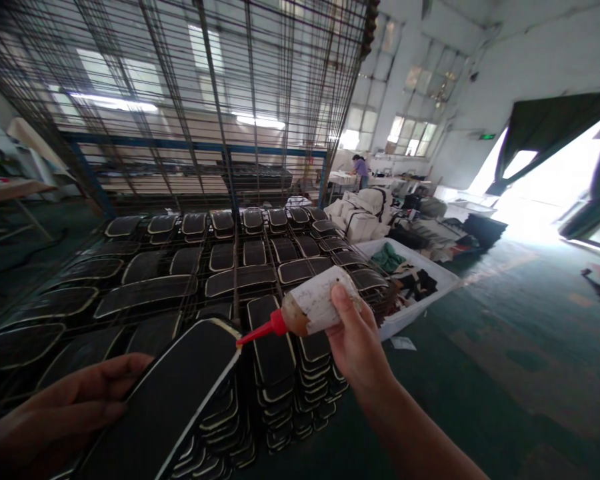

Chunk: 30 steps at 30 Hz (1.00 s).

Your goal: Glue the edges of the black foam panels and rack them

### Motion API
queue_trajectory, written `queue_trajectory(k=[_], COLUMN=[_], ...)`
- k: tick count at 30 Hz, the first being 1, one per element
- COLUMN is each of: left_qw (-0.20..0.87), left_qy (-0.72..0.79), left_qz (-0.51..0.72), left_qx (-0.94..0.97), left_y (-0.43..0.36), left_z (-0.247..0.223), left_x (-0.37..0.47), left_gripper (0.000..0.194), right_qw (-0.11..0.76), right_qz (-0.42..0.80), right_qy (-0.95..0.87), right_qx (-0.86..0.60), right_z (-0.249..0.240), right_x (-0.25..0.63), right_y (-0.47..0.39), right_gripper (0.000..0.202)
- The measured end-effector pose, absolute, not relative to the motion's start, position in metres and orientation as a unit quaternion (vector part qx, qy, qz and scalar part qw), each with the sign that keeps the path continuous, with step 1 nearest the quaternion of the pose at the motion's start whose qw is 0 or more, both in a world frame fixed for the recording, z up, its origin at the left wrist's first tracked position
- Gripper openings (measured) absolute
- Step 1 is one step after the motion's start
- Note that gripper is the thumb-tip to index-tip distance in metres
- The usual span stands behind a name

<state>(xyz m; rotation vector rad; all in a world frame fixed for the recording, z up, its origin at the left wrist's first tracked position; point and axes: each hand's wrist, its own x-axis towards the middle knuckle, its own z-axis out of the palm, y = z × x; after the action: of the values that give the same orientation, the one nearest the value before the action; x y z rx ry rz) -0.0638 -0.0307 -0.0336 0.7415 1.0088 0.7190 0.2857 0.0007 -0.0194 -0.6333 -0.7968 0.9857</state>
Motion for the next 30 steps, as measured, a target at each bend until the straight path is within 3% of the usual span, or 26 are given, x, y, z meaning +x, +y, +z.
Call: queue_trajectory(k=[13,30], left_qw=[0.752,0.746], left_qy=[0.464,0.466], left_qz=[0.361,0.366], left_qx=[0.298,0.304], left_y=[-0.031,-0.027], left_z=[-0.023,-0.013], left_x=[-0.054,-0.05], left_gripper=[0.035,0.043], right_qw=[0.752,0.7], right_qz=[0.461,0.497], right_qy=[-0.374,-0.43], right_qx=[-0.285,-0.28], right_z=[-0.027,-0.033], right_x=[0.275,0.254], right_y=[-0.01,-0.051], right_gripper=[0.023,0.034])
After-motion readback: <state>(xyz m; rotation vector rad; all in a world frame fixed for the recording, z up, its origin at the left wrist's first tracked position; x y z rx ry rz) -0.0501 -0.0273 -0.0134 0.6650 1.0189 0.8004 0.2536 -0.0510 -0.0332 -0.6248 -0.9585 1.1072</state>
